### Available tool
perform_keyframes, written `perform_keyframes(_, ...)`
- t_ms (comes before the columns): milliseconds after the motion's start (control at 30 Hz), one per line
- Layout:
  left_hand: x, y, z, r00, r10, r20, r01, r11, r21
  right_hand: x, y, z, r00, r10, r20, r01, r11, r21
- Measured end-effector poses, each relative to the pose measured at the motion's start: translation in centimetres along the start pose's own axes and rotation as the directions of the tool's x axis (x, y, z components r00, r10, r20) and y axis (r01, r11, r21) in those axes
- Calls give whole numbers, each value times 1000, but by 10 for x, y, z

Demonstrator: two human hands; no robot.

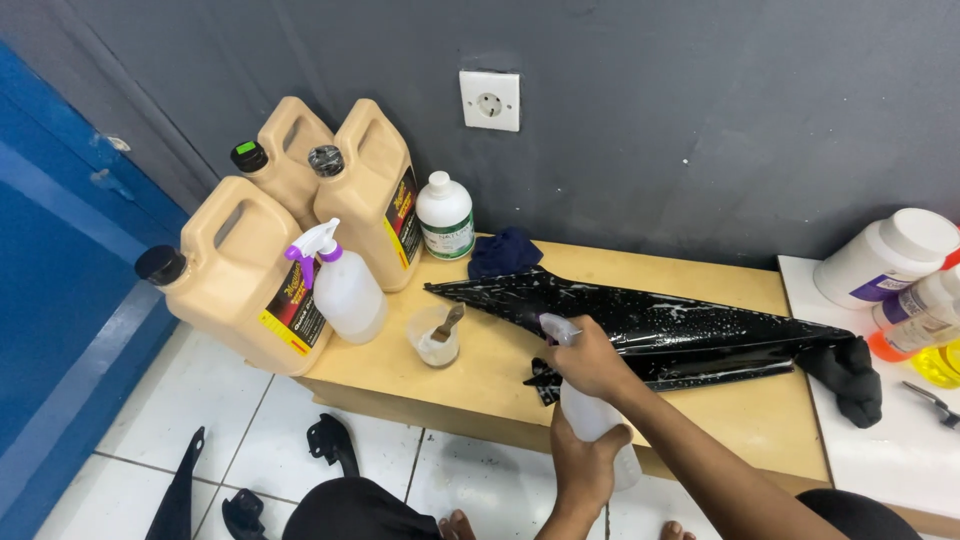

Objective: The person scrubs a black plastic car part with a brush and soapy water, then sprays it with a liquid from a spray bottle. Finally, they wipe the part dry with a cloth.

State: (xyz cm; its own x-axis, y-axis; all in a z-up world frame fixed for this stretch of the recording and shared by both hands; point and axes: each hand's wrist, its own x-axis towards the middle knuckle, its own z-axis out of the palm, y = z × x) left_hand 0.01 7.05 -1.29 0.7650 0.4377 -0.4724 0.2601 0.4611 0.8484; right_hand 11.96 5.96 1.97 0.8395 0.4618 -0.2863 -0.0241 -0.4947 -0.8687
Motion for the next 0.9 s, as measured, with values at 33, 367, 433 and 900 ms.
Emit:
perform_keyframes(33,1,0,-1,1000,1,-2,-1,1000,-2,1,0,0,1000,-2,2,2,1000,-1)
perform_keyframes(367,0,-13,8,996,-86,1,85,992,97,-8,6,-10,995,75,-64,-75,997,-8)
perform_keyframes(433,-3,-10,12,997,-80,12,78,993,93,-11,8,-15,996,29,-87,-29,1000,6)
perform_keyframes(900,-20,-16,50,975,-142,170,101,968,230,-34,43,-65,957,158,-243,-125,981,147)
